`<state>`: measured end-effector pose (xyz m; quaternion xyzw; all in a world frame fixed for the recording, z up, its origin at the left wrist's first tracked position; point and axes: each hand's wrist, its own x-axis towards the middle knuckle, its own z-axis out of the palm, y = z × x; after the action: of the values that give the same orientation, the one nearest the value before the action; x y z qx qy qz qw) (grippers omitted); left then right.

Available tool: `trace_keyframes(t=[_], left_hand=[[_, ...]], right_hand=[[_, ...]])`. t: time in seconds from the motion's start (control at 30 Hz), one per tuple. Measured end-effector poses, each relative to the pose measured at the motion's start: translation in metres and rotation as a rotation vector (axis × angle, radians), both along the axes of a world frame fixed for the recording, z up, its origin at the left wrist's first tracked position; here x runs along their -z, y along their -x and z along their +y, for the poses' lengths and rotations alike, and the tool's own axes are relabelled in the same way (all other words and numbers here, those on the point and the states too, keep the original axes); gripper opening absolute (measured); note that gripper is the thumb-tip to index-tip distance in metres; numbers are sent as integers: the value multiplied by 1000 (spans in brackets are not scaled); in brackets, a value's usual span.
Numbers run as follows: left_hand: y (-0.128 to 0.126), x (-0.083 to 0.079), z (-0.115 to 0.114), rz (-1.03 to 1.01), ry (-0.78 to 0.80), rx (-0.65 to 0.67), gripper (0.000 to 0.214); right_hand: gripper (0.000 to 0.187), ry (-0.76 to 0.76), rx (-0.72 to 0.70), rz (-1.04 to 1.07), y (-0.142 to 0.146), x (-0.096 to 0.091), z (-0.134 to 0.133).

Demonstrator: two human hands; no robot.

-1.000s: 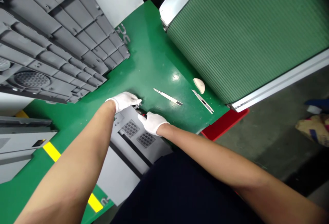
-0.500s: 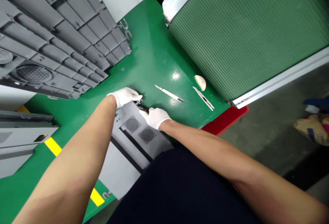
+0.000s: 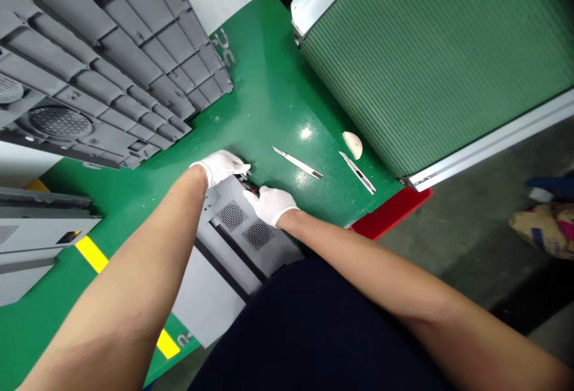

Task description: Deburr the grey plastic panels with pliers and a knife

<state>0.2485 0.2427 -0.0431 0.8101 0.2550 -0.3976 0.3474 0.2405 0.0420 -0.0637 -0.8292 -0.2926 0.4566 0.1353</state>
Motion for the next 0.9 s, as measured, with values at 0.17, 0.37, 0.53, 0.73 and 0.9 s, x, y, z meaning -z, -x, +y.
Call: trace_keyframes(t=[0.17, 0.37, 0.53, 0.73, 0.9], left_hand=[[4, 4, 3, -30, 17, -35, 42], [11, 0, 7, -93, 28, -52, 50], [10, -1, 7, -76, 21, -24, 49], [8, -1, 7, -62, -11, 17, 44], [10, 3, 7, -48, -53, 35, 42]], right_hand=[[80, 14, -55, -9, -7, -2, 1], [84, 34, -73, 33, -16, -7, 1], [86, 38, -7, 34, -8, -5, 1], [85, 20, -18, 18, -7, -3, -2], [84, 37, -25, 8, -7, -5, -2]])
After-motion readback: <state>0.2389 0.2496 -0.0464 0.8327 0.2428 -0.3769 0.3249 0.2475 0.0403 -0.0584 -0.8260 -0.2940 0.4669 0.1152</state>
